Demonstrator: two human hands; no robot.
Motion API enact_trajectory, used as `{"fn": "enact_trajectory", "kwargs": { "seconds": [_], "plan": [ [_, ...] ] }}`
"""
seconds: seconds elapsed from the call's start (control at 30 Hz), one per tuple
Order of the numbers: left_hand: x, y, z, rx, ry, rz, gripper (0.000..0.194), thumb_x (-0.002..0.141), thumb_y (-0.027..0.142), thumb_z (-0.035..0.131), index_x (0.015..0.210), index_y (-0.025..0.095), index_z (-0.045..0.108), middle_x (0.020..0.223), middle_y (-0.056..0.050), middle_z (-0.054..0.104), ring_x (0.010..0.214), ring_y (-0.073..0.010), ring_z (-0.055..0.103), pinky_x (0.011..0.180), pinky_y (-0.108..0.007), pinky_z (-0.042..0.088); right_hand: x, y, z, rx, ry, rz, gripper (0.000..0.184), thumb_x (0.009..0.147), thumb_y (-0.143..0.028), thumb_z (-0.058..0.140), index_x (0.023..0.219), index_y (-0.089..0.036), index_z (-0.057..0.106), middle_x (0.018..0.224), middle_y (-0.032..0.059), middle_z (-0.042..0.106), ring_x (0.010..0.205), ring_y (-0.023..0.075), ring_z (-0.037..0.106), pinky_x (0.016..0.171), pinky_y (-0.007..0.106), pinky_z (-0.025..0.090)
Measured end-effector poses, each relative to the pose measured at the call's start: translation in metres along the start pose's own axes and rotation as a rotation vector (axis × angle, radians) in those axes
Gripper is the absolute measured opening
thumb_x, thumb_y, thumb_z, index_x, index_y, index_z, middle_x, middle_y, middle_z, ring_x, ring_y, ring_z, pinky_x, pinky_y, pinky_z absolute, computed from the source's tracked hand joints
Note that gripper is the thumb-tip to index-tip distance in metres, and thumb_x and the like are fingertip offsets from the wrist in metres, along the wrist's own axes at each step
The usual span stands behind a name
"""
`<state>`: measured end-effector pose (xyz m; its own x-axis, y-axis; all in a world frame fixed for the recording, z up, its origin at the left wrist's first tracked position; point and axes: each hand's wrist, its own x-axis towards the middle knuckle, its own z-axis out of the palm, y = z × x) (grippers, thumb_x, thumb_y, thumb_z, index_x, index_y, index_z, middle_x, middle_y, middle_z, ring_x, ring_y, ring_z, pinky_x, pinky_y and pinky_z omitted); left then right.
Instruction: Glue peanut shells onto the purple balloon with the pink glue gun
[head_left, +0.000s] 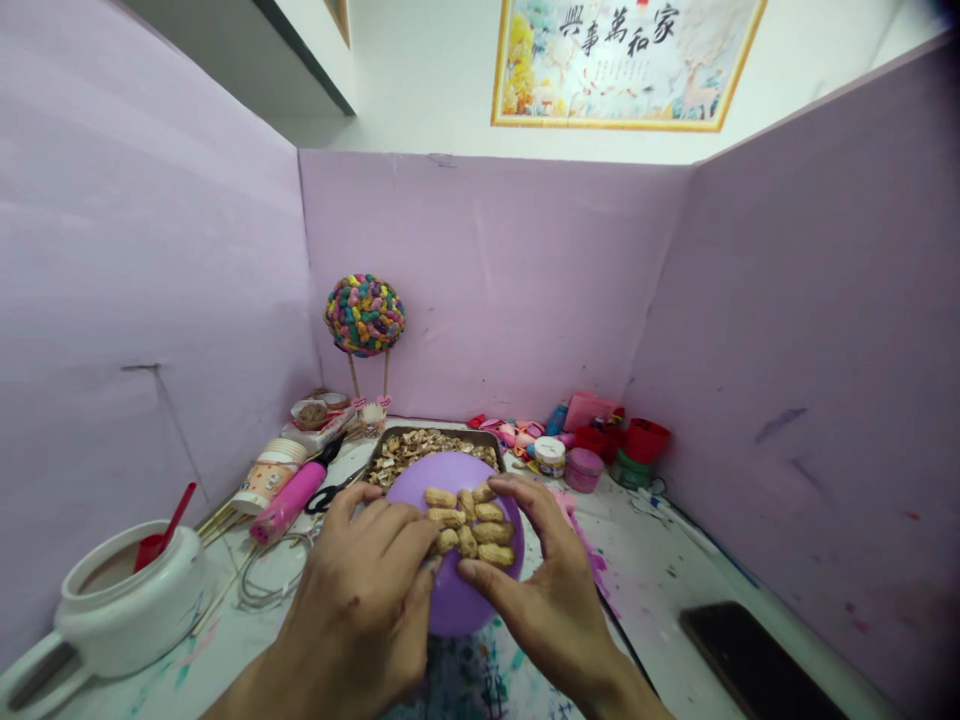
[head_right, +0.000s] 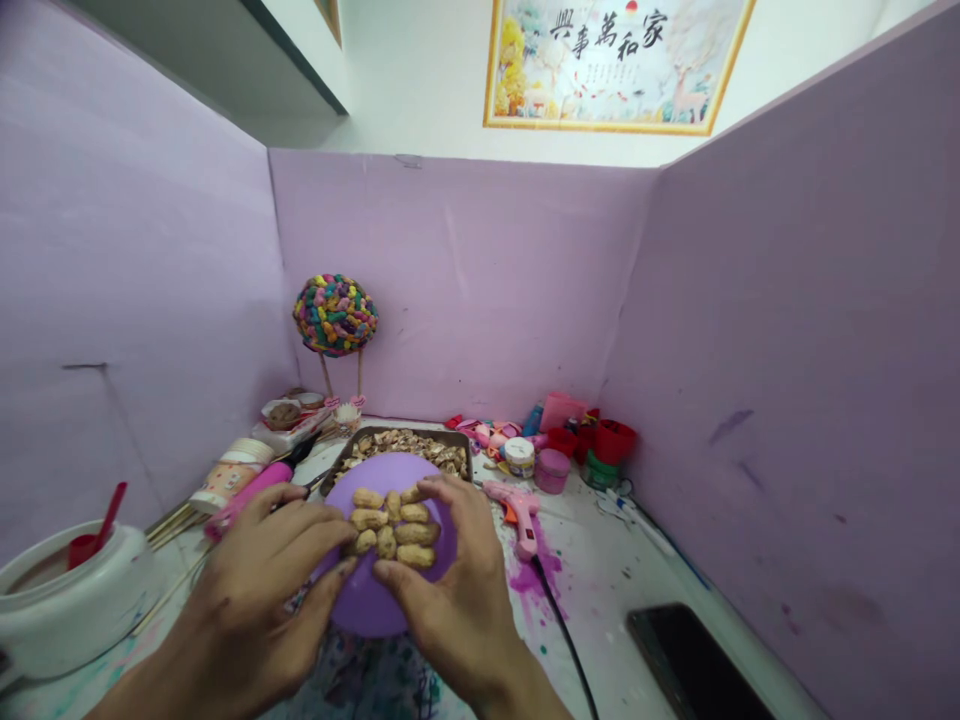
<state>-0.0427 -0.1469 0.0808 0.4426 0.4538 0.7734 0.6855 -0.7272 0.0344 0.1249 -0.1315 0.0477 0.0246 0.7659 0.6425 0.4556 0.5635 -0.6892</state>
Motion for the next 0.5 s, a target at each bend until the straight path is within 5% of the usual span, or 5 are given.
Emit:
{"fn": "enact_trajectory", "kwargs": {
  "seconds": [0.2,0.5],
  "plan": [
    [-0.0001,-0.0046,-0.0011,0.062,-0.015,0.007,0.021,0.068,0.001,0.043,0.071,0.018,0.055,0.071,-0.002,0.059,0.069,-0.0157,0.053,0.082,-0.042,0.035,-0.0002,0.0003,-0.0008,-0.022,-0.009,-0.009,0.051,0.059,-0.018,0.072,0.104,-0.025,0.049,0.111,0.0044,0.051,0.109,0.025,0.044,0.095,0.043,0.034],
    [-0.0004,-0.0066,0.0019,0.083,-0.017,0.054,0.026,0.069,-0.001,0.042,0.08,0.016,0.058,0.073,-0.004,0.059,0.069,-0.016,0.051,0.082,-0.043,0.034,0.0021,-0.0037,-0.002,-0.031,-0.028,0.017,0.05,0.056,-0.015,0.071,0.102,-0.023,0.05,0.107,0.0056,0.054,0.104,0.0257,0.049,0.092,0.043,0.038]
  ]
}}
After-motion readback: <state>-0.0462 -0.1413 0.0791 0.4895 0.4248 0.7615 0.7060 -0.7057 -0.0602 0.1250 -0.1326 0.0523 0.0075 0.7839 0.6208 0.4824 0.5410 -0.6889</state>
